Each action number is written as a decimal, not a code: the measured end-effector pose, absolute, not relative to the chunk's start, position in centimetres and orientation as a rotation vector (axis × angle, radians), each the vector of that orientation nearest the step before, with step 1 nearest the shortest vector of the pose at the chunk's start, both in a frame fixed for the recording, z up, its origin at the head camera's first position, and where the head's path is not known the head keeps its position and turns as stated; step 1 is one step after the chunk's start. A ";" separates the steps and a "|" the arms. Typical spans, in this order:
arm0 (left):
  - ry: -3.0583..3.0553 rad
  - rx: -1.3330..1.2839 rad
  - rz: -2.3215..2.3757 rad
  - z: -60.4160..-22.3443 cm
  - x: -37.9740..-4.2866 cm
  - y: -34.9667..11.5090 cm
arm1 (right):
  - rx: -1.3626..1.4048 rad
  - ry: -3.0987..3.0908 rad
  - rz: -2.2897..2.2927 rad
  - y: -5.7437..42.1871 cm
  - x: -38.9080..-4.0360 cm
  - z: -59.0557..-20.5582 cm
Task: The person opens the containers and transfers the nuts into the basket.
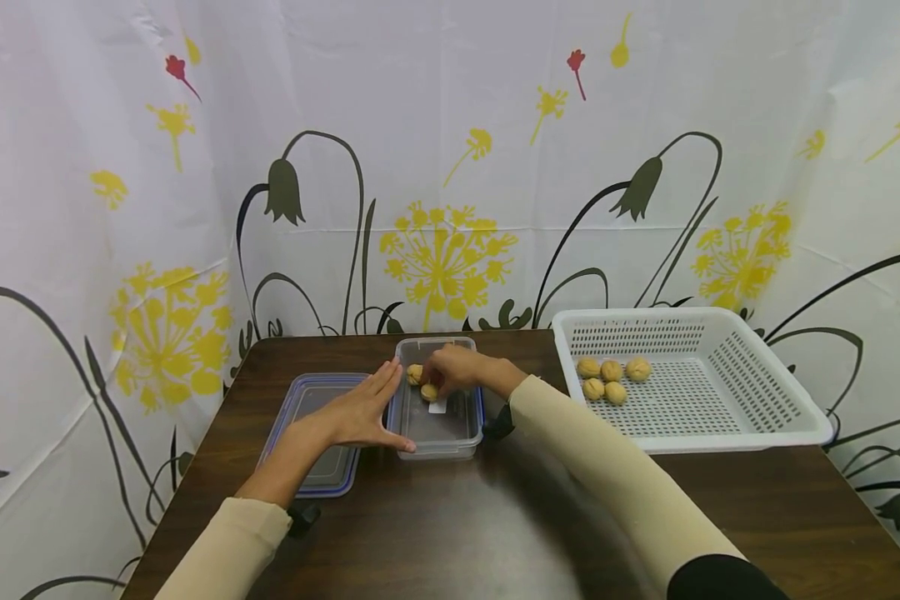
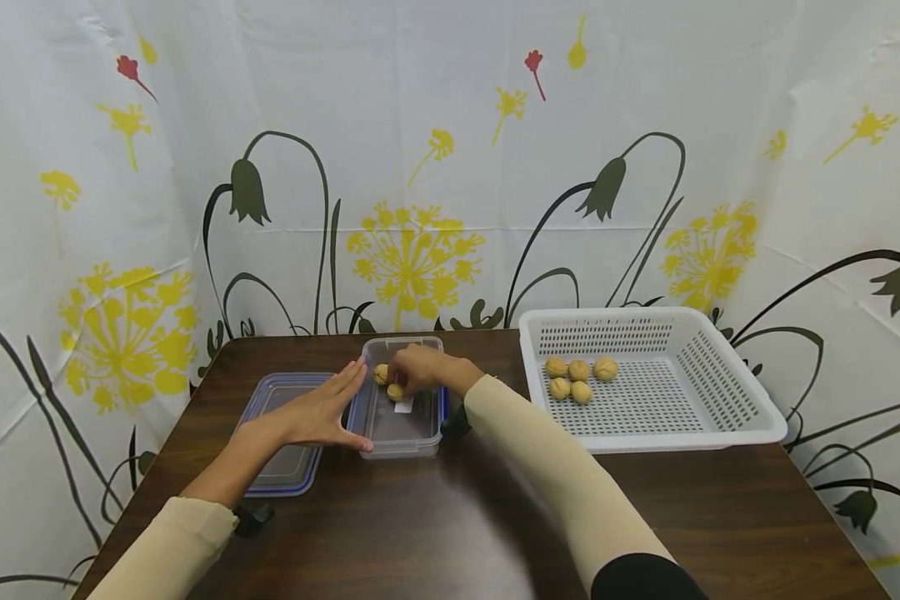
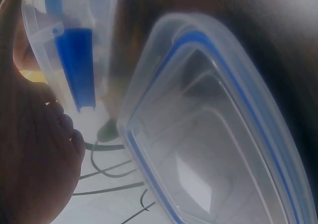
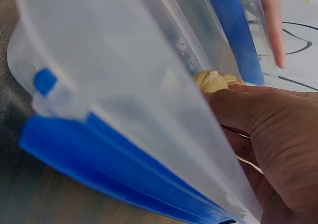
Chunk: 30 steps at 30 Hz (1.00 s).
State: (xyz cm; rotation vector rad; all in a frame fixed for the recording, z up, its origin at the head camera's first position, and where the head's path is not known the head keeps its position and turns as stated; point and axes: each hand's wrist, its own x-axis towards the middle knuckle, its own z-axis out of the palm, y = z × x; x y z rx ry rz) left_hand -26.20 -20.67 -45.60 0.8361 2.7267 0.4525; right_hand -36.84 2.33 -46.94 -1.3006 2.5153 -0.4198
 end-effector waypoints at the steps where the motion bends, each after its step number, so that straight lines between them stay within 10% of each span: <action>1: 2.726 0.838 0.455 -45.6 -26.2 -20.6 | -1.303 2.513 -0.420 2.3 -36.8 -47.0; 30: 2.720 0.827 0.466 -45.9 -26.4 -20.8 | -1.442 2.370 -0.508 2.9 -36.1 -44.4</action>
